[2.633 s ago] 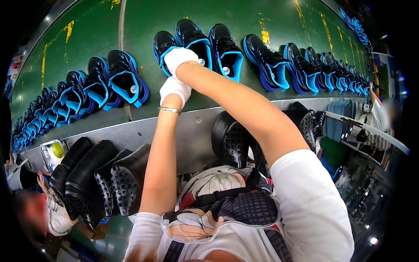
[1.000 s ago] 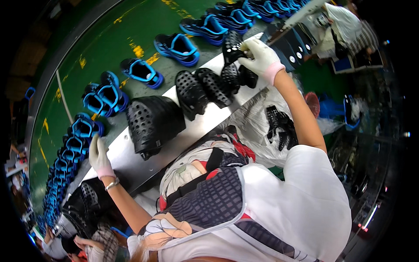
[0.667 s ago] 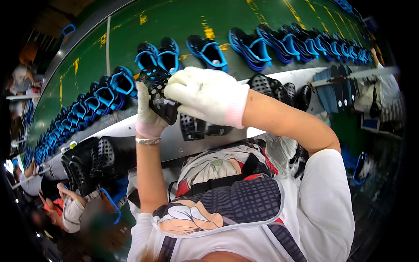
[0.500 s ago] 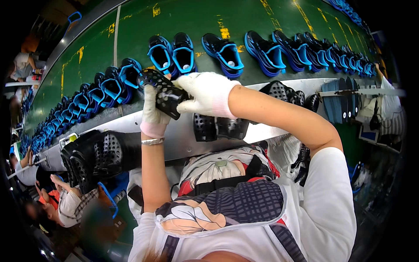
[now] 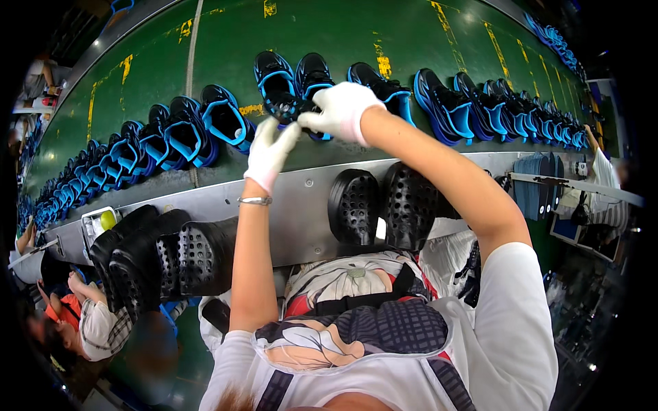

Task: The person picks up blue and black sneakers from an assembly line by hand, places black ventilated shoe components on top of each pair, and pushes them down the line.

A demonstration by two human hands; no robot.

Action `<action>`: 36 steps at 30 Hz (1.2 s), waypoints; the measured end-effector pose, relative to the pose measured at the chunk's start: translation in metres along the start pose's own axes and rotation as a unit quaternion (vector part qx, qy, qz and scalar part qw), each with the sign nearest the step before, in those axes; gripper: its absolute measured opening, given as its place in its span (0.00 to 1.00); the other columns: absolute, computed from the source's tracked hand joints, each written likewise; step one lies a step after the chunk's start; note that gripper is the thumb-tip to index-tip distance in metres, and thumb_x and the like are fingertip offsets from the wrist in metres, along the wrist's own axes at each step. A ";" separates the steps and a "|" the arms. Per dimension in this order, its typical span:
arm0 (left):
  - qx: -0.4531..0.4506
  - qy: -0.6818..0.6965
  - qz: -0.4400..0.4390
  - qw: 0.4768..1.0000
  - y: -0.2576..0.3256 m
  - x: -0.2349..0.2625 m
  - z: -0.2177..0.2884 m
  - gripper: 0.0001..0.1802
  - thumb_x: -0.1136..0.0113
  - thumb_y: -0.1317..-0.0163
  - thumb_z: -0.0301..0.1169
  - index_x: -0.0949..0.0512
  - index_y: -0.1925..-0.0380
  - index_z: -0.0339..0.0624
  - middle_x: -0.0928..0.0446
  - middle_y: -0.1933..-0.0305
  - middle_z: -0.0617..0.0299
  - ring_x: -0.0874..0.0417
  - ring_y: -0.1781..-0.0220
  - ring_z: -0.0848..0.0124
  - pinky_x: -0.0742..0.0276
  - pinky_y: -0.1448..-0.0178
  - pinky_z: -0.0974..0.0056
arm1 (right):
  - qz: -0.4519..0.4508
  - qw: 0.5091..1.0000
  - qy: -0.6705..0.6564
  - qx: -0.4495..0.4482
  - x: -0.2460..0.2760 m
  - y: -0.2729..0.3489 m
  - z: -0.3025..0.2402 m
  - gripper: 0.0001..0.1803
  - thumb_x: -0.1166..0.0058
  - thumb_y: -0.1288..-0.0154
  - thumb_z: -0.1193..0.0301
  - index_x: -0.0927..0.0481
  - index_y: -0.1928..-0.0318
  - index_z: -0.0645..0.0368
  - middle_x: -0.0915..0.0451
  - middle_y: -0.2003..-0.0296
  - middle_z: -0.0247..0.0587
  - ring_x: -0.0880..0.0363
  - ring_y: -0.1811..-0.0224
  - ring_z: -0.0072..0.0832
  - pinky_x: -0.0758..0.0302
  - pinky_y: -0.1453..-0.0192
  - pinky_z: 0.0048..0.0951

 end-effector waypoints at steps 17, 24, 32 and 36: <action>0.166 -0.207 -0.094 0.959 -0.043 -0.041 -0.074 0.21 0.43 0.41 0.45 0.21 0.56 0.40 0.21 0.54 0.43 0.22 0.49 0.46 0.24 0.47 0.52 | 0.024 0.998 0.064 0.006 -0.077 -0.112 -0.036 0.15 0.48 0.38 0.61 0.15 0.60 0.58 0.17 0.59 0.53 0.18 0.55 0.45 0.22 0.50 0.40; 0.143 -0.250 -0.130 0.949 -0.062 -0.053 -0.107 0.22 0.39 0.44 0.47 0.17 0.62 0.39 0.19 0.56 0.44 0.19 0.52 0.49 0.21 0.50 0.53 | 0.001 0.999 0.040 -0.014 -0.094 -0.141 -0.035 0.15 0.46 0.40 0.64 0.17 0.56 0.56 0.18 0.57 0.52 0.18 0.54 0.46 0.22 0.49 0.39; 0.119 -0.331 -0.122 0.928 -0.074 -0.049 -0.092 0.21 0.41 0.41 0.46 0.19 0.57 0.43 0.20 0.52 0.47 0.20 0.49 0.51 0.23 0.47 0.53 | 0.007 0.985 -0.140 -0.101 -0.087 -0.161 -0.022 0.20 0.57 0.32 0.60 0.21 0.50 0.58 0.20 0.53 0.52 0.20 0.51 0.48 0.23 0.48 0.40; 0.111 -0.368 -0.135 0.913 -0.063 -0.041 -0.079 0.20 0.43 0.39 0.47 0.19 0.56 0.44 0.20 0.52 0.48 0.20 0.50 0.51 0.23 0.47 0.53 | -0.134 0.988 -0.023 0.071 -0.049 -0.111 -0.026 0.23 0.48 0.41 0.56 0.20 0.51 0.58 0.18 0.57 0.50 0.19 0.55 0.45 0.23 0.50 0.39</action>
Point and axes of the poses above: each hand's wrist, its own y-axis away from the middle knuckle, its own x-axis out of the back of the hand, z = x × y, the point moved 6 cm from there along -y, towards the middle knuckle
